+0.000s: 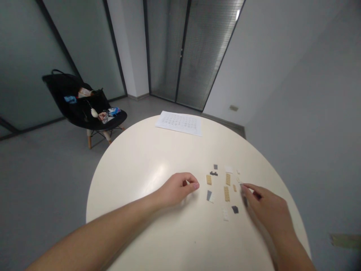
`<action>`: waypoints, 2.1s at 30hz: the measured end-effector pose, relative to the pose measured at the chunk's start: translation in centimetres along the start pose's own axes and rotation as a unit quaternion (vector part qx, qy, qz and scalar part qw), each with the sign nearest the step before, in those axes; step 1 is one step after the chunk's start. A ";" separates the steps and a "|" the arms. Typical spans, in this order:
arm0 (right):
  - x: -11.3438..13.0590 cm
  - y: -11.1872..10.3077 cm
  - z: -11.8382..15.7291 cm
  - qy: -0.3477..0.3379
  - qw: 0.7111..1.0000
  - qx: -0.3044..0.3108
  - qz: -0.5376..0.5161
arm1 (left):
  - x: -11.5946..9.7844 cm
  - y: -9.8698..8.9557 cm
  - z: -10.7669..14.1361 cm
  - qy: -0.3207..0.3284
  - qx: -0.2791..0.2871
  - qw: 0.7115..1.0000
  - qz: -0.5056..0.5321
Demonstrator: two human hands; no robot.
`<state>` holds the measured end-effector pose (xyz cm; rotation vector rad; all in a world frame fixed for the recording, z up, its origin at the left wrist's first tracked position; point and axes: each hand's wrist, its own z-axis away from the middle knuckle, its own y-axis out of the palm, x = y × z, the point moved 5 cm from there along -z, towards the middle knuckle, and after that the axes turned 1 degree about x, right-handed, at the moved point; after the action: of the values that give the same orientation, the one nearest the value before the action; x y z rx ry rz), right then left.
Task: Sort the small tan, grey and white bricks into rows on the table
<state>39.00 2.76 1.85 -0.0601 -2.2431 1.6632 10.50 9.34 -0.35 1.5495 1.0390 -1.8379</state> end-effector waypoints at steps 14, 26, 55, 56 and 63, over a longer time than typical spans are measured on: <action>0.5 -1.8 0.7 -0.024 0.993 -0.109 -0.025 | -1.3 -4.3 0.3 0.098 -0.117 0.943 -0.296; 10.2 -1.7 4.6 -0.278 0.950 -0.127 -0.061 | 1.7 -7.2 -0.2 -0.073 -0.120 0.855 -0.500; 11.7 3.3 16.2 -0.295 0.950 0.094 0.040 | 1.7 -2.2 14.5 0.044 -0.019 0.848 -0.528; 11.7 3.4 16.2 -0.294 0.949 0.107 0.040 | 1.7 -2.2 14.5 0.042 -0.016 0.848 -0.528; 11.8 3.8 15.9 -0.279 0.946 0.158 0.037 | 1.9 -2.2 14.5 0.042 -0.010 0.848 -0.528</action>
<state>22.47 -7.90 -2.79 0.4674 -2.3209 2.2863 -0.02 -1.11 -0.99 1.0734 2.2436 -2.3788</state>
